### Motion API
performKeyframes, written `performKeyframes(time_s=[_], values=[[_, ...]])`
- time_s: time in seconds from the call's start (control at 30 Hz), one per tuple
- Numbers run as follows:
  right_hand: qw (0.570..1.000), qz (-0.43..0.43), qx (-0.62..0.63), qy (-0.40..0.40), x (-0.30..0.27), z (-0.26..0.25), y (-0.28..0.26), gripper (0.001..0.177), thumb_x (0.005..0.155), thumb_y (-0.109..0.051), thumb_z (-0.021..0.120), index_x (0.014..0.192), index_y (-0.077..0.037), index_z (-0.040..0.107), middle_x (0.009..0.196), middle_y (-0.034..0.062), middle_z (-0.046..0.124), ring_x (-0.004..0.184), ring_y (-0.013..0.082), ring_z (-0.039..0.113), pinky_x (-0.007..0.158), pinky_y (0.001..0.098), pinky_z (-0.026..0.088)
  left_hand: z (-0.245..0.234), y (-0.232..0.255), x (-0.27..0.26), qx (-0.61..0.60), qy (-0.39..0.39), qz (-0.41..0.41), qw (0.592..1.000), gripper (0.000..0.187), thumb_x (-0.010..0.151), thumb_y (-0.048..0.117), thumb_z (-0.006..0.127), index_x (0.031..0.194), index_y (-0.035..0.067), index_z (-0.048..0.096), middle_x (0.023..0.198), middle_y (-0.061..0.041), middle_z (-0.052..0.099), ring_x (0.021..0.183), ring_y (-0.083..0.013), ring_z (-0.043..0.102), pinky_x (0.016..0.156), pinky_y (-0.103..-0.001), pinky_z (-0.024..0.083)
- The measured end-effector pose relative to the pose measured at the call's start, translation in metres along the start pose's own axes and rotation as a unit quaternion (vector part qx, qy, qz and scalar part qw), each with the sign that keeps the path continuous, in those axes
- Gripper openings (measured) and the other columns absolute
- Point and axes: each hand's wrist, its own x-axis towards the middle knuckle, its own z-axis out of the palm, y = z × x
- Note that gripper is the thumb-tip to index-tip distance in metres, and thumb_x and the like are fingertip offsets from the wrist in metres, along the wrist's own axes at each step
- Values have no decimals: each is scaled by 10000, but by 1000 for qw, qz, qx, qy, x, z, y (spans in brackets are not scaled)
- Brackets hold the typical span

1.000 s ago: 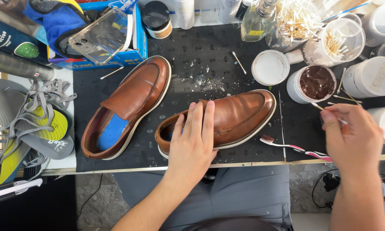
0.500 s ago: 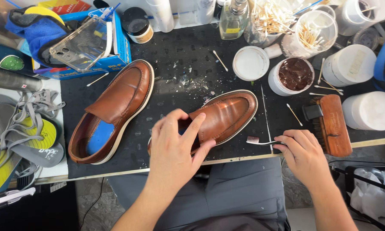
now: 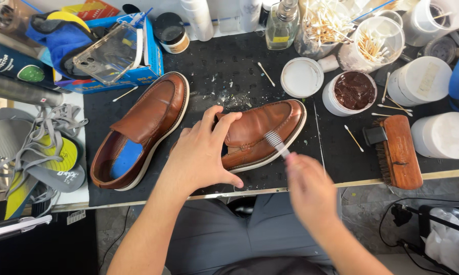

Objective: The person cleans a pair of brown leather loafers using a toothbrush and a brown paste. They repeatedly apply the paste to the soles and edges of the shoes, rotating them to access different areas.

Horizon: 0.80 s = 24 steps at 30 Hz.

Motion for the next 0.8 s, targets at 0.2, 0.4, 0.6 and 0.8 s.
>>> performKeyframes(time_s=[0.2, 0.4, 0.6, 0.8], values=[[999, 15, -44, 19, 7, 0, -7, 186, 966, -1, 677, 1147, 2, 718, 1074, 163, 738, 935, 263, 731, 809, 336, 580, -4, 0, 2, -10, 0, 1, 1000, 1372, 284, 514, 1016, 1460, 235, 368, 1452, -123, 404, 1250, -369, 551, 948, -561, 460], [996, -66, -62, 7, -1, 4, -3, 115, 952, -29, 697, 1060, -1, 725, 1026, 151, 729, 927, 295, 732, 811, 361, 592, -5, -2, 6, -9, -12, -8, 1000, 1437, 265, 527, 1021, 1515, 251, 367, 1449, -115, 395, 1249, -363, 545, 948, -563, 453], [997, -2, -63, 39, -2, 5, -9, 143, 990, -12, 667, 1117, 31, 717, 1078, 182, 731, 862, 279, 731, 741, 339, 590, -7, -2, 7, -4, -35, -26, 999, 1433, 284, 518, 1016, 1528, 267, 351, 1508, -86, 388, 1236, -342, 553, 950, -553, 458], [997, -45, -58, 23, 9, 4, -11, 117, 961, -21, 701, 1071, 8, 729, 1032, 159, 728, 876, 282, 735, 755, 345, 593, -11, -3, 10, -17, -37, -20, 999, 1441, 275, 507, 1019, 1529, 256, 355, 1492, -85, 398, 1256, -349, 538, 943, -548, 463]])
